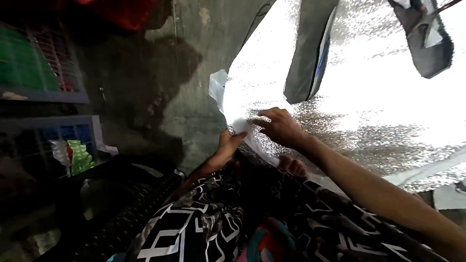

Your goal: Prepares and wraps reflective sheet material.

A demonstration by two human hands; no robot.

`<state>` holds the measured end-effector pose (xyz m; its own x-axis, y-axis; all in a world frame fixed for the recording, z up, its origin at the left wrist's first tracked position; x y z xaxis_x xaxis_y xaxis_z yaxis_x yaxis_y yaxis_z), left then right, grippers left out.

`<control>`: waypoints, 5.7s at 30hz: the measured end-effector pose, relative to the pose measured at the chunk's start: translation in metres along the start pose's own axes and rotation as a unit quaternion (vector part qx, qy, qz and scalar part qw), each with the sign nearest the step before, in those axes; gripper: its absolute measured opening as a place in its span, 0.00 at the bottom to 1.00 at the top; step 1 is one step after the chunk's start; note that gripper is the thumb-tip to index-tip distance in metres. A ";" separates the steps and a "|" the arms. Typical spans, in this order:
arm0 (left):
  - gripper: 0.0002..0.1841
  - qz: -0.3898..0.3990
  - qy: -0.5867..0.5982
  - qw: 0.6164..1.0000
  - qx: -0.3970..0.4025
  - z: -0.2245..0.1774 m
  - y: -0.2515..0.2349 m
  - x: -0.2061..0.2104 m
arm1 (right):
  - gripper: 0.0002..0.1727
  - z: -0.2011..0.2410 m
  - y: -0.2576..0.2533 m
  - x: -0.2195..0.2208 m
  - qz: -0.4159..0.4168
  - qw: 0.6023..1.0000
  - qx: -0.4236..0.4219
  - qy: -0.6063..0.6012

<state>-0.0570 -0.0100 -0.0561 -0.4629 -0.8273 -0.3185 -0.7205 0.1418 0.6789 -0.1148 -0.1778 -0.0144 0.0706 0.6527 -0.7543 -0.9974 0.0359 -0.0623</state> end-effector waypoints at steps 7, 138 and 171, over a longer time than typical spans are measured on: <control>0.19 0.068 0.009 0.997 0.038 0.013 -0.001 -0.008 | 0.08 0.011 0.011 -0.006 0.170 0.973 0.093 -0.126; 0.19 0.189 0.072 0.978 0.049 0.001 -0.002 -0.028 | 0.10 0.123 -0.133 -0.064 -0.053 0.883 0.089 -0.459; 0.41 0.005 0.006 0.988 0.153 -0.048 -0.023 -0.034 | 0.11 0.009 -0.008 0.017 -0.025 0.960 0.241 -0.140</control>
<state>0.0002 -0.0117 -0.0291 -0.4666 -0.8307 -0.3037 -0.8386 0.3063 0.4504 -0.1058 -0.1604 -0.0208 0.1801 0.8164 -0.5487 -0.8878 0.3751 0.2668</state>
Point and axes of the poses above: each hand's wrist, its own y-axis away from the middle knuckle, its own x-axis out of the palm, z = x × y, the point moved 7 cm from there along -y, towards the middle knuckle, and after that the axes turned 14 degrees about -z, right-handed, at the moved point
